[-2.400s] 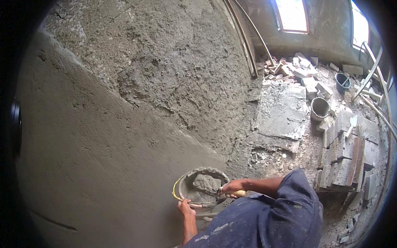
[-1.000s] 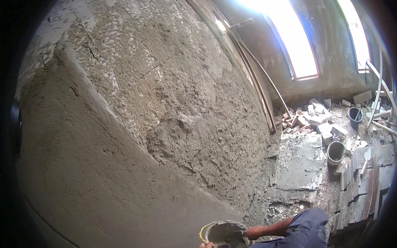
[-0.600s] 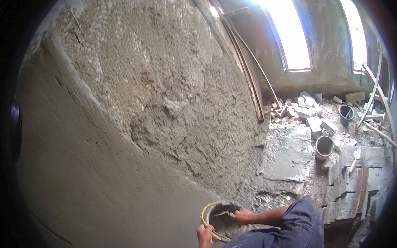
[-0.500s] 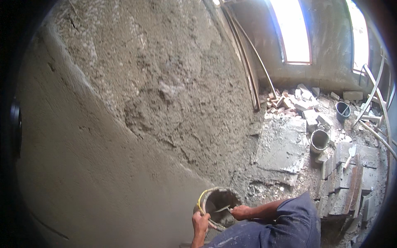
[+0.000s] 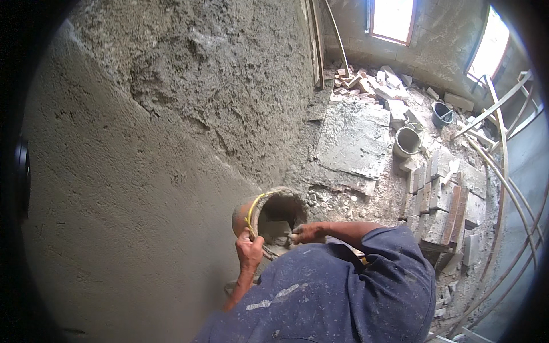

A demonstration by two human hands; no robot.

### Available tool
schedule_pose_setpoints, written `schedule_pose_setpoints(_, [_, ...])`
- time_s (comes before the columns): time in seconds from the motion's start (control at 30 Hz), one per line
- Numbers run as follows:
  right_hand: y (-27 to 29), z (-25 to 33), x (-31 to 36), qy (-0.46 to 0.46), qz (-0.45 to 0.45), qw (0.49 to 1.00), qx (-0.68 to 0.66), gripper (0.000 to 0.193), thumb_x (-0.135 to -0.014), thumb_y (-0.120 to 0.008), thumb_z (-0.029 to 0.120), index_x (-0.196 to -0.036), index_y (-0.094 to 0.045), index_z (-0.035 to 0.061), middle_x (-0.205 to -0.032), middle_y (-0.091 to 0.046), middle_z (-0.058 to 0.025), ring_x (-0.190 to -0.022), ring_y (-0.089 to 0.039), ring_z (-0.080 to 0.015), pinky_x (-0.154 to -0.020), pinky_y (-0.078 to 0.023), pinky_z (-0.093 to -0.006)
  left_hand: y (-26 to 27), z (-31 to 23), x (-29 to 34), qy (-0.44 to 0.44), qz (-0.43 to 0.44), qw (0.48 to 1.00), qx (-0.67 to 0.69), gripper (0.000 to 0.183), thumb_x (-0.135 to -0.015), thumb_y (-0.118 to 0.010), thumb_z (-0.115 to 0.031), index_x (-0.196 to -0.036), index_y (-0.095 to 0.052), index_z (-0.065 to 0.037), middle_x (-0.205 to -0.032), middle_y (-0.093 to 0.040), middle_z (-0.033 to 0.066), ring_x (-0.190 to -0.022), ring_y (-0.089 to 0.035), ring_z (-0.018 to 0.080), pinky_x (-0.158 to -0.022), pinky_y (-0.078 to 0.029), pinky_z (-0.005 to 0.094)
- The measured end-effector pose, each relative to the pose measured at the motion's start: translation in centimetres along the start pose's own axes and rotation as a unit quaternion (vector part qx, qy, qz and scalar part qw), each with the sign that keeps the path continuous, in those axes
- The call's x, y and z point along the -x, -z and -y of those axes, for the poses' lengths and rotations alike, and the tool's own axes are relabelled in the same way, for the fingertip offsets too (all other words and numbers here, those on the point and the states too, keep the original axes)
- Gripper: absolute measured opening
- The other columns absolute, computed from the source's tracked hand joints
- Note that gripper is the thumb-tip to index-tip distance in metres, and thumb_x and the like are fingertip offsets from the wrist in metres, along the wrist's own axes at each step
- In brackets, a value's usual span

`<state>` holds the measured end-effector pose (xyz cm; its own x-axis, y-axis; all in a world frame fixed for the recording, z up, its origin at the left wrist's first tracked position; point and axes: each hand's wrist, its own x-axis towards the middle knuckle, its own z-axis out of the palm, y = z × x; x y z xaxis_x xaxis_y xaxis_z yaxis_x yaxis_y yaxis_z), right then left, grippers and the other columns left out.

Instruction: The person scoops wet cement from a bucket with a trowel and applies it to a vertical wall, smoothing the surface repeatedly. The person moves along the wall, refilling the trowel as needed and spreading the cement in upward and side-to-side strokes.

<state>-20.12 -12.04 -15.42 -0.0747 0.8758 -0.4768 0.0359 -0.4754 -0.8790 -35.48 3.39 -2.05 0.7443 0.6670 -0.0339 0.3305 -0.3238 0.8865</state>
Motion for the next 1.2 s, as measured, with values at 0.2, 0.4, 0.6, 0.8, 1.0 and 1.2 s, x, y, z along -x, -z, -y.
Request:
schedule_pose_setpoints(0.2, [0.6, 1.6, -3.3, -0.02, 0.193, 0.91, -0.366, 0.025, -0.091, -0.047, 0.032, -0.102, -0.054, 0.0114, -0.069, -0.053, 0.0002, -0.05, -0.049, -0.0084, -0.041, -0.04, -0.023, 0.1, 1.1, -2.0, 0.005, -0.069, 0.994, 0.082, 0.012, -0.069, -0.052, -0.008, -0.07, -0.045, 0.002, -0.063, -0.047, 0.0078, -0.061, -0.045, 0.0146, -0.056, -0.039, 0.0308])
schedule_pose_setpoints(0.4, [5.4, 5.5, 2.3, 0.045, 0.142, 0.897, -0.417, 0.025, -0.092, -0.047, 0.029, -0.105, -0.05, 0.0079, -0.066, -0.053, -0.0032, -0.043, -0.049, -0.0101, -0.037, -0.04, -0.0217, -0.8, 1.9, -6.0, 0.101, -0.193, 0.946, 0.241, 0.008, -0.064, -0.053, -0.001, -0.07, -0.048, -0.002, -0.07, -0.046, 0.0009, -0.061, -0.043, 0.013, -0.057, -0.038, 0.0276])
schedule_pose_setpoints(0.6, [13.8, 12.6, 10.1, 0.218, -0.051, 0.871, -0.438, 0.026, -0.086, -0.05, 0.02, -0.108, -0.041, 0.0071, -0.065, -0.051, -0.0054, -0.045, -0.049, -0.0125, -0.035, -0.041, -0.0254, -3.5, 5.4, -8.1, 0.22, -0.291, 0.884, 0.294, 0.01, -0.063, -0.053, -0.001, -0.068, -0.045, -0.002, -0.079, -0.052, 0.0068, -0.076, -0.054, 0.0215, -0.069, -0.044, 0.0337])
schedule_pose_setpoints(0.8, [25.5, 23.8, 15.1, 0.505, -0.476, 0.665, -0.277, 0.034, -0.084, -0.058, 0.019, -0.109, -0.039, 0.0039, -0.069, -0.052, -0.0055, -0.051, -0.052, -0.0132, -0.043, -0.044, -0.0248, -4.5, 6.1, -6.7, 0.281, -0.341, 0.85, 0.288, 0.012, -0.062, -0.054, -0.002, -0.069, -0.045, -0.001, -0.08, -0.052, 0.0089, -0.072, -0.055, 0.0236, -0.061, -0.046, 0.038])
schedule_pose_setpoints(1.0, [38.2, 30.1, 11.6, 0.547, -0.766, 0.288, -0.176, 0.048, -0.083, -0.061, 0.013, -0.124, -0.038, 0.0033, -0.085, -0.056, -0.01, -0.071, -0.056, -0.0123, -0.058, -0.047, -0.0246, -4.7, 4.5, -5.7, 0.282, -0.352, 0.847, 0.282, 0.016, -0.06, -0.055, -0.001, -0.074, -0.047, 0.001, -0.079, -0.051, 0.0088, -0.07, -0.055, 0.0236, -0.061, -0.047, 0.0381])
schedule_pose_setpoints(1.2, [36.3, 29.8, -2.9, 0.336, -0.719, 0.606, 0.052, 0.03, -0.093, -0.044, 0.016, -0.119, -0.05, 0.0051, -0.068, -0.059, -0.0112, -0.057, -0.056, -0.0249, -0.049, -0.047, -0.0408, -4.7, 3.6, -6.4, 0.291, -0.304, 0.862, 0.281, 0.015, -0.06, -0.054, 0.002, -0.074, -0.048, 0.001, -0.08, -0.053, 0.0094, -0.071, -0.056, 0.0239, -0.064, -0.049, 0.0375])
